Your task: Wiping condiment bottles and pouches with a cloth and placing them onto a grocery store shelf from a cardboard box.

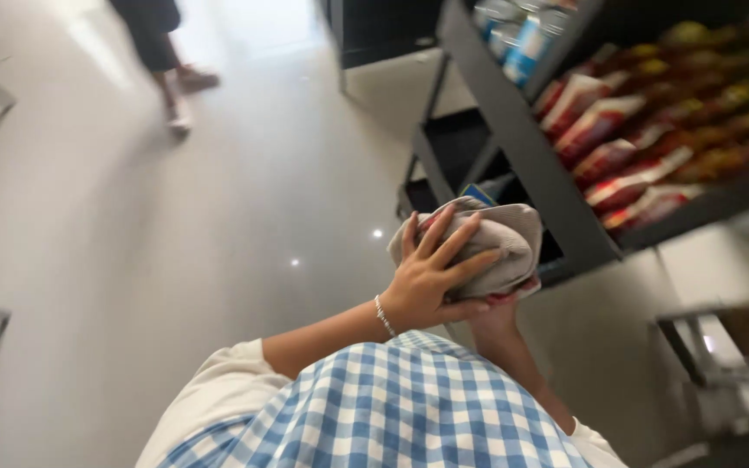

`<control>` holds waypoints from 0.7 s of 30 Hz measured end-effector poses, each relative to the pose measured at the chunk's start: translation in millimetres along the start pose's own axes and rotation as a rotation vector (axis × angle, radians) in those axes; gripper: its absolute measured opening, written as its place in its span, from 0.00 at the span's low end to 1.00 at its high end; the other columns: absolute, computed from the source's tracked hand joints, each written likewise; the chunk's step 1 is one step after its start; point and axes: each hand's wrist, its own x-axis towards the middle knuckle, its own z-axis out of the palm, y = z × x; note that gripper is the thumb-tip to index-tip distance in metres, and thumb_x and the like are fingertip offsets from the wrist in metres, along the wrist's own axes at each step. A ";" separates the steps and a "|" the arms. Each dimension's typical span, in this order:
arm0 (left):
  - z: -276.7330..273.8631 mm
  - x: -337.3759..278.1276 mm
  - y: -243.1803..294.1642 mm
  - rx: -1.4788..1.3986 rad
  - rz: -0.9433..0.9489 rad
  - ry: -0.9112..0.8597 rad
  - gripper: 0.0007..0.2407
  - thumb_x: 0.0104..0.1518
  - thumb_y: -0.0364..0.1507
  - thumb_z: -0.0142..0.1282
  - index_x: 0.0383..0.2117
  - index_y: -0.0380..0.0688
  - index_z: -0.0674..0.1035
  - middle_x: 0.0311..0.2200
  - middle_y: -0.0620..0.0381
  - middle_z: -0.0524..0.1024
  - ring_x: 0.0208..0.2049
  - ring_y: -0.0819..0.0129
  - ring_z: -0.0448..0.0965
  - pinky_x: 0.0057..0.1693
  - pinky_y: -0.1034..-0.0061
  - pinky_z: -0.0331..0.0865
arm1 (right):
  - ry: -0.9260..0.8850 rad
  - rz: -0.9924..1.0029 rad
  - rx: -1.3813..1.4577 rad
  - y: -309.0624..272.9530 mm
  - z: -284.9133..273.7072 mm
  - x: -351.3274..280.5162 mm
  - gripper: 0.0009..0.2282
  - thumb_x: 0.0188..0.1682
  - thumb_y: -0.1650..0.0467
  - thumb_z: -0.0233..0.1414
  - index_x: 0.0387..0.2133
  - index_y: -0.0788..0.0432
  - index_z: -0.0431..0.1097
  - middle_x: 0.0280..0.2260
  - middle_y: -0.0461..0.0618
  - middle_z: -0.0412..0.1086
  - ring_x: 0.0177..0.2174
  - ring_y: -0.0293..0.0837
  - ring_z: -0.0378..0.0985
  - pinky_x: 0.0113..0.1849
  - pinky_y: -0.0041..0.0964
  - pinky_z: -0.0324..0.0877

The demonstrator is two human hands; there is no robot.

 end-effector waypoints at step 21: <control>210.0 78.5 121.7 -2.052 -0.586 -0.916 0.33 0.61 0.39 0.54 0.71 0.39 0.57 0.66 0.47 0.65 0.67 0.57 0.66 0.71 0.65 0.59 | 0.773 -0.675 -0.719 -131.5 -124.3 -283.8 0.09 0.62 0.73 0.58 0.42 0.74 0.76 0.39 0.53 0.70 0.41 0.43 0.72 0.49 0.39 0.67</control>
